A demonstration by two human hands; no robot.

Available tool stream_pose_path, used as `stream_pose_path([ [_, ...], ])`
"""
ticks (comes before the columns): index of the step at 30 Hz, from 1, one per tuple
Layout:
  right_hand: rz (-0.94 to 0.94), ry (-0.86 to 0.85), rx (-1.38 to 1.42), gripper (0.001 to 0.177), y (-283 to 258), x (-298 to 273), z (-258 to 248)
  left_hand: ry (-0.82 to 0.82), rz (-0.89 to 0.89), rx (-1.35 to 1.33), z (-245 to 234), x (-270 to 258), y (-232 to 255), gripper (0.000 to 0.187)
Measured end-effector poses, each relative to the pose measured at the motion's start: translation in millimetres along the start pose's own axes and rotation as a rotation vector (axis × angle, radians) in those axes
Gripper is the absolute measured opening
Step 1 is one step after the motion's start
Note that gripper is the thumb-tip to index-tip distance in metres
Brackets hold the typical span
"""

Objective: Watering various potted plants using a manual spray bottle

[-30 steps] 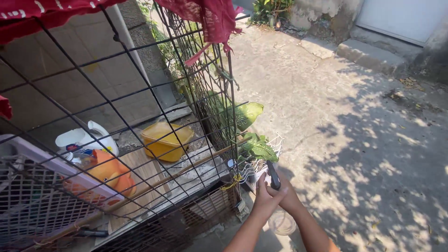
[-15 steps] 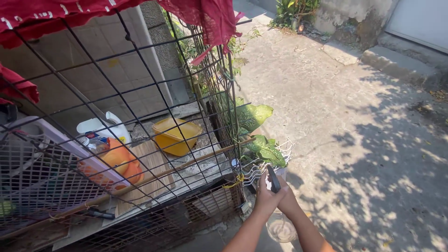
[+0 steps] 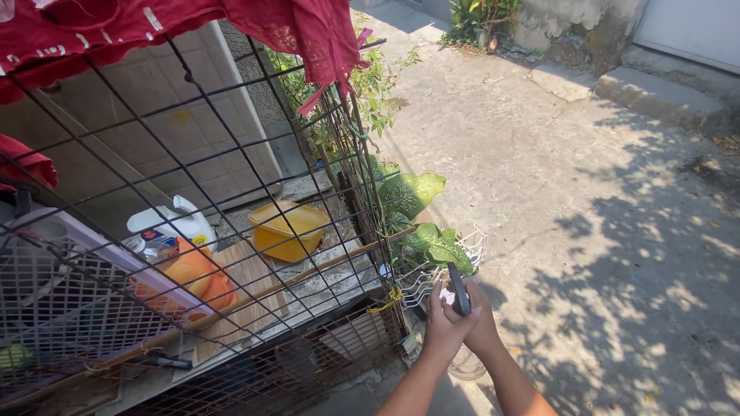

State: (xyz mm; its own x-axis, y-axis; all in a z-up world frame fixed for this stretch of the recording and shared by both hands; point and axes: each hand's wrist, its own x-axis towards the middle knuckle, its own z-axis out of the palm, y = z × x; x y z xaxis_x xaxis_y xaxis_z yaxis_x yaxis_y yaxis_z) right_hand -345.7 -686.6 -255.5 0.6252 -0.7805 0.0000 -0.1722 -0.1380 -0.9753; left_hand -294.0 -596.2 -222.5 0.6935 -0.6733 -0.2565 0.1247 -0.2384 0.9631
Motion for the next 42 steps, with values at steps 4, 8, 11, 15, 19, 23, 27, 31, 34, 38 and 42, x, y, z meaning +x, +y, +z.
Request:
stream_pose_path([
  [4,-0.030,-0.025,0.032,0.055,-20,1,1,-0.002,0.018,-0.058,-5,-7,20,0.104],
  [8,-0.069,-0.066,0.074,0.068,-39,-1,0,-0.010,0.041,-0.136,-9,-15,30,0.100],
  [11,-0.090,-0.091,0.103,0.077,-52,-4,-1,0.015,0.106,-0.149,-10,-20,36,0.099],
  [15,-0.114,-0.121,0.146,0.090,-69,-8,-2,0.039,0.199,-0.172,-13,-26,49,0.100],
  [19,-0.129,-0.138,0.170,0.099,-85,-11,-7,0.119,0.403,0.017,-16,-14,54,0.092],
  [23,-0.141,-0.162,0.210,0.112,-101,-13,-14,0.049,0.406,0.061,-28,-6,78,0.077],
  [27,-0.143,-0.232,0.189,0.117,-152,-23,-33,-0.031,0.584,0.163,-44,5,110,0.086],
  [31,-0.065,-0.285,0.038,0.120,-128,-21,-55,0.011,0.497,0.072,-50,7,138,0.086],
  [34,0.024,-0.207,-0.081,0.105,-101,-30,-57,0.046,0.532,0.017,-44,6,142,0.085],
  [38,-0.018,-0.111,-0.126,0.087,-82,-49,-49,-0.038,0.437,0.151,-30,-3,131,0.086],
  [42,0.147,-0.129,-0.194,0.090,-13,-61,-43,-0.037,0.106,0.163,-19,3,82,0.083],
])
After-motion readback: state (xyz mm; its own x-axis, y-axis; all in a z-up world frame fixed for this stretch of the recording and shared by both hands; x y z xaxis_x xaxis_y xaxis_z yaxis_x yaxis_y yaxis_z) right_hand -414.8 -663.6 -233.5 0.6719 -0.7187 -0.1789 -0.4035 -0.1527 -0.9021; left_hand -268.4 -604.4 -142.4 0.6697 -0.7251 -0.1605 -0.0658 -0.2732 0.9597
